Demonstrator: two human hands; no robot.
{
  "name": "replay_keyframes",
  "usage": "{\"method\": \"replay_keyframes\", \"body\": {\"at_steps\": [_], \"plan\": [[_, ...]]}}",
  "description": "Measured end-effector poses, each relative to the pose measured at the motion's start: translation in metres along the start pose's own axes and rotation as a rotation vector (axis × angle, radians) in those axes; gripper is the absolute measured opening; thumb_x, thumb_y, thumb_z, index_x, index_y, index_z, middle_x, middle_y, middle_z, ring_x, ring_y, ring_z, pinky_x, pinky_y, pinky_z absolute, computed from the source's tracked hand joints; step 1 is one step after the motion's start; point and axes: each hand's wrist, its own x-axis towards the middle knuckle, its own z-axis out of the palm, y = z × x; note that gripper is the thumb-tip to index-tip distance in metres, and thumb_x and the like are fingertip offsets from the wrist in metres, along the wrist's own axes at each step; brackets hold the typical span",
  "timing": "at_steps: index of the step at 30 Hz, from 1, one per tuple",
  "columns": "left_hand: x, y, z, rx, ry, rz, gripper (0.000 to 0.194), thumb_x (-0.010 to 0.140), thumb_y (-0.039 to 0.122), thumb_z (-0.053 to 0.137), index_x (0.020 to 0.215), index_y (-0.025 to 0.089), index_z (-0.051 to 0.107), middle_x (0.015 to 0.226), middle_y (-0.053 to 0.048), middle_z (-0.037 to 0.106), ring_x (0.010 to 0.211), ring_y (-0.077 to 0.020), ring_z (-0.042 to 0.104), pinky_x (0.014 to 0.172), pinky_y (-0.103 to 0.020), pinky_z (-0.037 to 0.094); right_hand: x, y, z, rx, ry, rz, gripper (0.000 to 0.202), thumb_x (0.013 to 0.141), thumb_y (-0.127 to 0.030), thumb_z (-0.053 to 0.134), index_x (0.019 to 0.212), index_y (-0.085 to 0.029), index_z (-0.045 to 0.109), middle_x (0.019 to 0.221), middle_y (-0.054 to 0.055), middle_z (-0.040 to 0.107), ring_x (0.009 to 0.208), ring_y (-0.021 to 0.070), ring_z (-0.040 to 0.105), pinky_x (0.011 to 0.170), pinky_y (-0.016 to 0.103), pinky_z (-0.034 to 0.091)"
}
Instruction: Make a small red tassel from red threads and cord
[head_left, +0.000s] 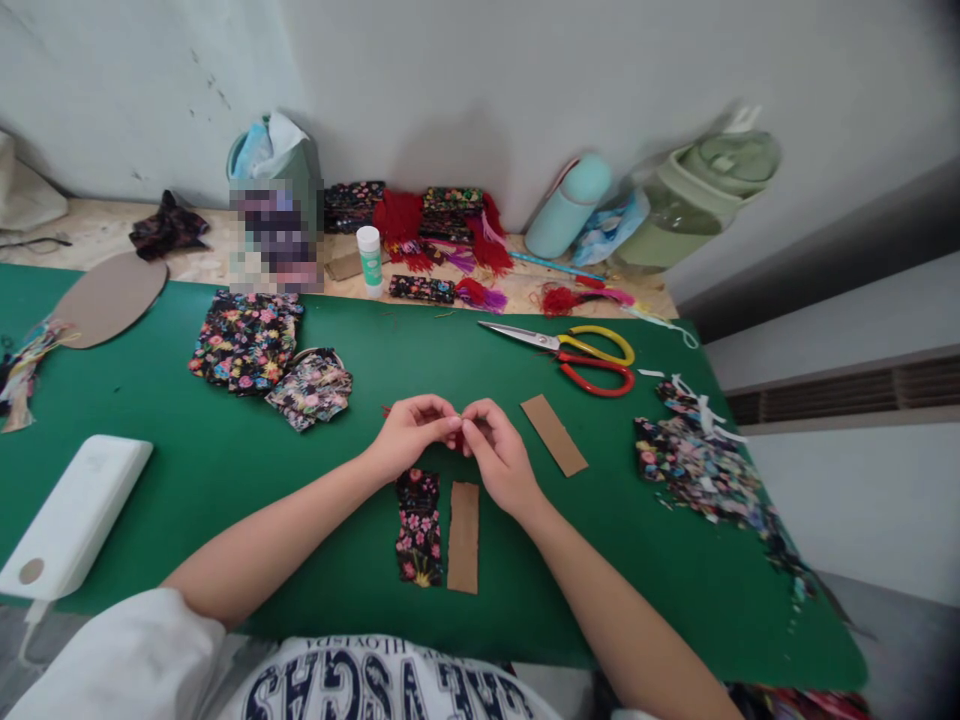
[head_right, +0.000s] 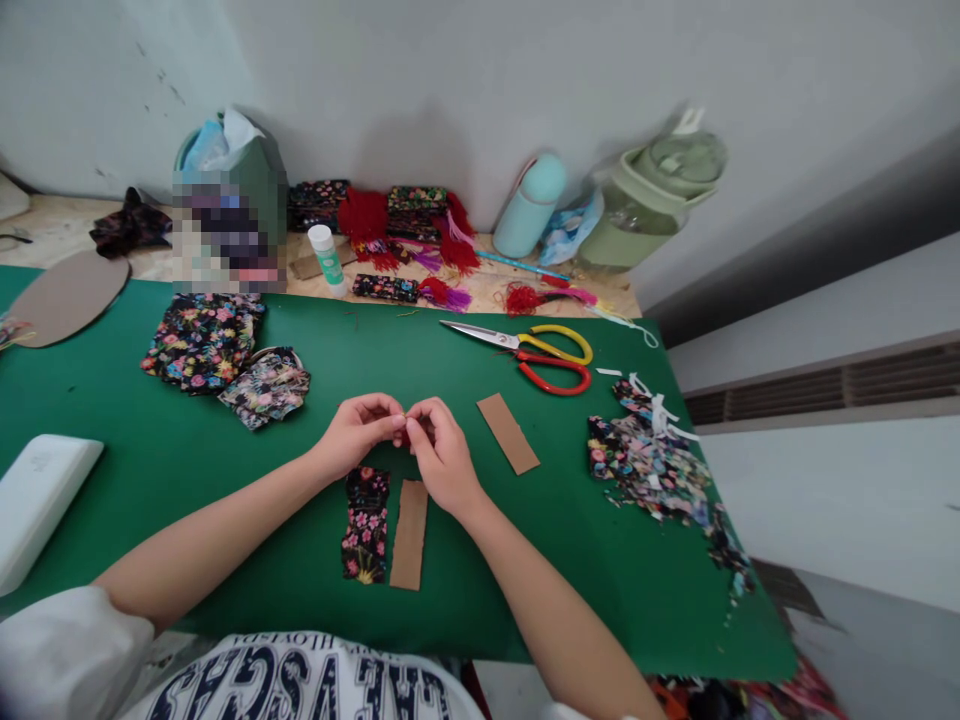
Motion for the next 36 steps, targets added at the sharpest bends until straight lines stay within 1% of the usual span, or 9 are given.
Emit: {"method": "replay_keyframes", "body": {"at_steps": [5, 8, 11, 14, 18, 26, 32, 36], "plan": [[0.0, 0.002, 0.0, 0.023, -0.011, 0.003, 0.037, 0.057, 0.039, 0.085, 0.066, 0.011, 0.062, 0.056, 0.001, 0.064, 0.05, -0.0081, 0.058, 0.056, -0.022, 0.048, 0.003, 0.001, -0.004, 0.107, -0.082, 0.055, 0.028, 0.09, -0.05, 0.049, 0.084, -0.022, 0.047, 0.063, -0.005, 0.048, 0.054, 0.0105, 0.046, 0.055, 0.026, 0.042], [-0.001, 0.002, 0.0, 0.041, -0.046, 0.01, 0.036, 0.059, 0.039, 0.084, 0.067, 0.012, 0.062, 0.056, 0.0, 0.064, 0.05, -0.0086, 0.058, 0.056, -0.022, 0.048, 0.005, 0.0, -0.006, 0.112, -0.115, 0.071, 0.031, 0.09, -0.051, 0.048, 0.082, -0.022, 0.046, 0.061, -0.005, 0.048, 0.053, 0.0103, 0.045, 0.055, 0.026, 0.041], [-0.001, 0.001, 0.001, 0.02, -0.078, 0.008, 0.037, 0.061, 0.04, 0.083, 0.068, 0.012, 0.062, 0.056, 0.0, 0.064, 0.052, -0.0096, 0.059, 0.057, -0.023, 0.047, 0.005, -0.001, -0.006, 0.087, -0.131, 0.047, 0.031, 0.091, -0.051, 0.046, 0.082, -0.022, 0.045, 0.063, -0.005, 0.048, 0.054, 0.0102, 0.046, 0.055, 0.026, 0.042], [-0.002, -0.002, 0.002, -0.043, -0.096, -0.019, 0.038, 0.062, 0.042, 0.082, 0.069, 0.012, 0.061, 0.056, 0.0, 0.063, 0.053, -0.0104, 0.06, 0.059, -0.024, 0.048, 0.003, -0.001, -0.004, 0.071, -0.12, 0.015, 0.028, 0.093, -0.049, 0.043, 0.084, -0.022, 0.043, 0.066, -0.005, 0.046, 0.055, 0.0099, 0.046, 0.054, 0.025, 0.043], [-0.002, -0.004, 0.003, -0.107, -0.112, -0.051, 0.039, 0.061, 0.041, 0.083, 0.07, 0.012, 0.06, 0.059, 0.0, 0.063, 0.054, -0.0106, 0.06, 0.06, -0.025, 0.049, 0.003, 0.001, -0.002, 0.073, -0.105, 0.003, 0.026, 0.093, -0.047, 0.043, 0.083, -0.023, 0.041, 0.07, -0.004, 0.042, 0.056, 0.0102, 0.046, 0.053, 0.025, 0.044], [-0.003, -0.007, 0.004, -0.141, -0.116, -0.037, 0.035, 0.064, 0.037, 0.082, 0.071, 0.012, 0.059, 0.06, 0.001, 0.059, 0.056, -0.0087, 0.057, 0.06, -0.023, 0.046, 0.003, 0.006, -0.002, -0.008, -0.082, -0.063, 0.022, 0.094, -0.042, 0.041, 0.083, -0.023, 0.041, 0.079, -0.001, 0.042, 0.062, 0.0115, 0.048, 0.054, 0.026, 0.043], [-0.003, -0.009, 0.004, -0.163, -0.089, -0.038, 0.033, 0.065, 0.035, 0.082, 0.072, 0.011, 0.06, 0.062, 0.001, 0.059, 0.057, -0.0075, 0.055, 0.06, -0.022, 0.045, 0.003, 0.008, -0.002, -0.063, -0.064, -0.136, 0.018, 0.095, -0.037, 0.039, 0.084, -0.023, 0.041, 0.082, 0.0, 0.042, 0.063, 0.0115, 0.049, 0.056, 0.027, 0.044], [-0.003, -0.006, 0.004, -0.19, -0.077, -0.062, 0.034, 0.061, 0.034, 0.084, 0.07, 0.011, 0.061, 0.062, 0.0, 0.061, 0.056, -0.0082, 0.056, 0.06, -0.023, 0.047, 0.003, 0.006, -0.002, -0.047, -0.061, -0.136, 0.014, 0.094, -0.034, 0.041, 0.086, -0.023, 0.042, 0.084, 0.0, 0.043, 0.061, 0.0102, 0.05, 0.054, 0.026, 0.044]]}}
